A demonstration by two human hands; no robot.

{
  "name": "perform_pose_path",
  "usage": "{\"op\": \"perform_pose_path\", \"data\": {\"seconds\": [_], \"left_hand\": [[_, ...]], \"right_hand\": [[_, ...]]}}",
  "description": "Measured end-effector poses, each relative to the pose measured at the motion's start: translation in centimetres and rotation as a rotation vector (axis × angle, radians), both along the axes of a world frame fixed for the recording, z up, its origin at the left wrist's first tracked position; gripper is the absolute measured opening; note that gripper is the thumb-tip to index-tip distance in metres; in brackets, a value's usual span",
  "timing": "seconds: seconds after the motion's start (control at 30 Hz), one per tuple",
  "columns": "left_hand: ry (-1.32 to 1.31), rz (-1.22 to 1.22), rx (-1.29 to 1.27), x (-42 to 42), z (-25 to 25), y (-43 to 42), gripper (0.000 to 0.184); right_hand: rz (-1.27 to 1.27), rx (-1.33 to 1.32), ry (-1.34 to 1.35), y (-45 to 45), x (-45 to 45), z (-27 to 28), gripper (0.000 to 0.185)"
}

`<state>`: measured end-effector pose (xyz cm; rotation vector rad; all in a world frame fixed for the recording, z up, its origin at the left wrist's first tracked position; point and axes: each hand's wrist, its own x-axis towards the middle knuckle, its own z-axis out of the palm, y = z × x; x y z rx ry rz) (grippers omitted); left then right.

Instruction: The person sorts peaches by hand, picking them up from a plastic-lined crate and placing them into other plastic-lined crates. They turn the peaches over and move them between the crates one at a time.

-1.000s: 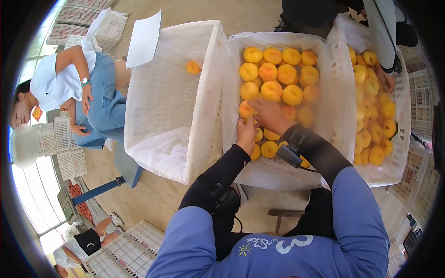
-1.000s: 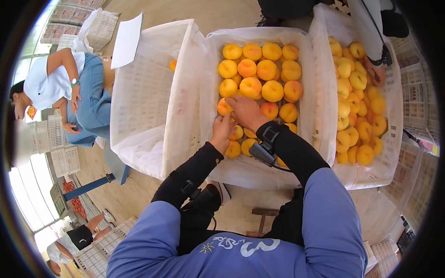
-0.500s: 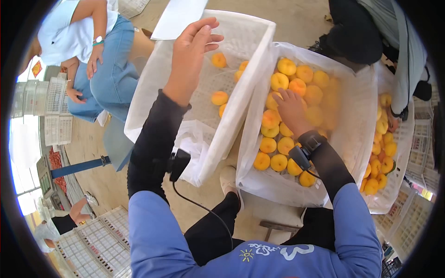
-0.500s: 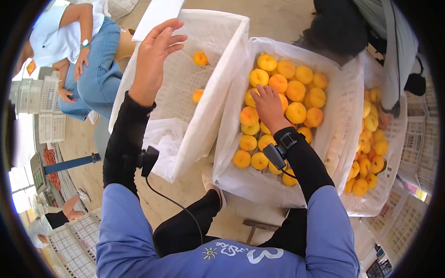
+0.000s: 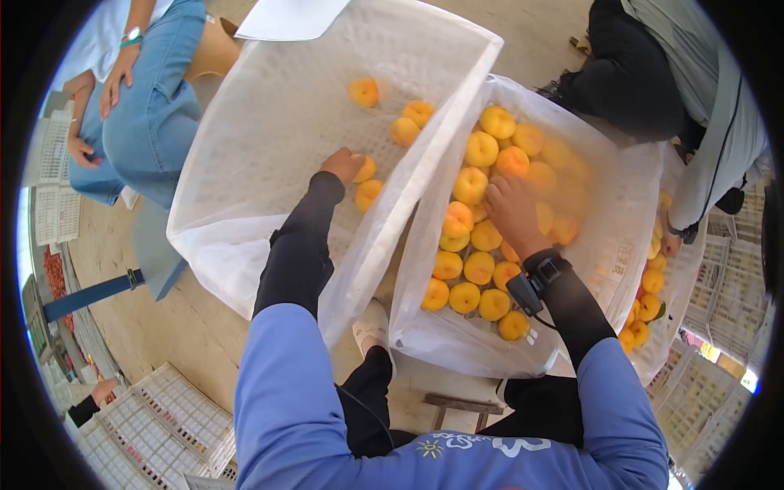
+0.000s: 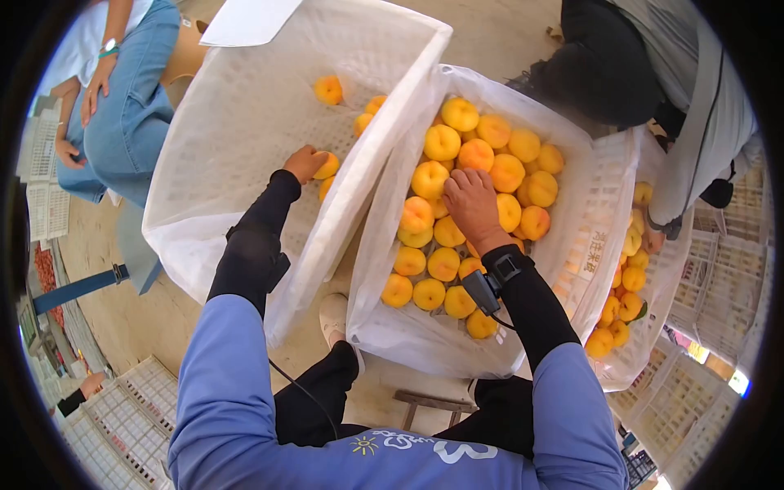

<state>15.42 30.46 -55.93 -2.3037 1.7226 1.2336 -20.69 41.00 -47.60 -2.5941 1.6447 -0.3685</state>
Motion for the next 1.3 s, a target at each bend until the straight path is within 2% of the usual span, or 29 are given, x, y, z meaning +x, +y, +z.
{"op": "perform_pose_path", "data": {"seconds": [0.03, 0.1, 0.17, 0.23, 0.33, 0.37, 0.43, 0.47, 0.5, 0.53, 0.6, 0.63, 0.73, 0.8, 0.83, 0.9, 0.93, 1.0, 1.1, 1.3], "left_hand": [[0.008, -0.022, 0.007, -0.1, -0.8, 0.1, 0.046], [0.306, 0.257, 0.014, -0.6, -1.3, 0.1, 0.047], [0.334, 0.236, 0.048, -1.2, -0.1, -0.1, 0.053], [0.377, 0.265, -0.047, -2.2, 4.5, -0.2, 0.054], [0.588, 0.325, -0.325, -3.1, 12.5, -0.9, 0.05], [0.696, 0.308, -0.432, -3.5, 15.5, -0.7, 0.047], [0.837, 0.158, -0.555, -6.5, 22.3, 1.4, 0.044], [0.837, 0.054, -0.559, -8.1, 24.7, 2.8, 0.043], [0.835, -0.049, -0.565, -9.8, 26.2, 4.5, 0.041], [0.865, -0.144, -0.487, -11.5, 26.8, 6.2, 0.04], [0.863, -0.296, -0.337, -14.8, 27.3, 9.2, 0.039], [0.834, -0.353, -0.261, -16.2, 26.8, 10.5, 0.04], [0.789, -0.432, -0.209, -18.5, 22.5, 12.4, 0.04], [0.572, -0.652, -0.199, -18.9, 19.8, 12.6, 0.042], [0.576, -0.65, -0.191, -18.7, 18.5, 12.7, 0.042], [0.372, -0.719, -0.462, -18.1, 17.0, 12.5, 0.042], [0.373, -0.716, -0.457, -17.9, 16.7, 12.2, 0.042], [0.468, -0.554, -0.388, -17.7, 17.4, 11.6, 0.041], [0.473, -0.5, -0.354, -17.6, 18.4, 10.9, 0.04], [0.462, -0.552, -0.274, -18.1, 18.4, 12.1, 0.038]], "right_hand": [[0.011, -0.013, -0.001, 0.0, 0.0, 0.1, 0.017], [0.002, -0.025, 0.003, -0.1, -0.3, 0.2, 0.016], [0.038, -0.072, -0.03, 0.0, -0.6, 0.2, 0.013], [0.009, -0.097, -0.051, 0.2, -0.9, 2.2, 0.014], [-0.208, 0.102, -0.41, 0.7, -1.6, 5.5, 0.021], [-0.22, 0.097, -0.413, 1.0, -1.8, 6.7, 0.021], [-0.358, 0.613, -1.003, 1.8, -1.8, 9.2, 0.025], [-0.281, 0.728, -1.096, 2.4, -1.8, 10.4, 0.037], [-0.285, 0.72, -1.103, 3.2, -1.5, 11.8, 0.037], [-0.208, 0.854, -1.205, 4.3, -1.1, 13.4, 0.043], [-0.109, 1.076, -1.437, 6.3, -0.6, 14.7, 0.056], [-0.109, 1.067, -1.436, 7.2, -0.6, 14.5, 0.056], [-0.406, 1.203, -1.549, 9.5, -0.9, 12.1, 0.048], [-0.51, 1.25, -1.568, 10.8, -1.2, 9.1, 0.045], [-0.609, 1.301, -1.585, 11.4, -1.3, 7.5, 0.041], [-0.648, 1.297, -1.506, 11.3, -1.3, 5.3, 0.041], [-0.675, 1.285, -1.43, 10.9, -1.4, 4.4, 0.041], [-0.707, 1.244, -1.442, 9.9, -0.9, 3.2, 0.042], [-0.749, 1.166, -1.431, 8.5, -0.3, 1.6, 0.045], [-0.761, 0.979, -1.299, 9.3, 0.7, -0.8, 0.052]]}}
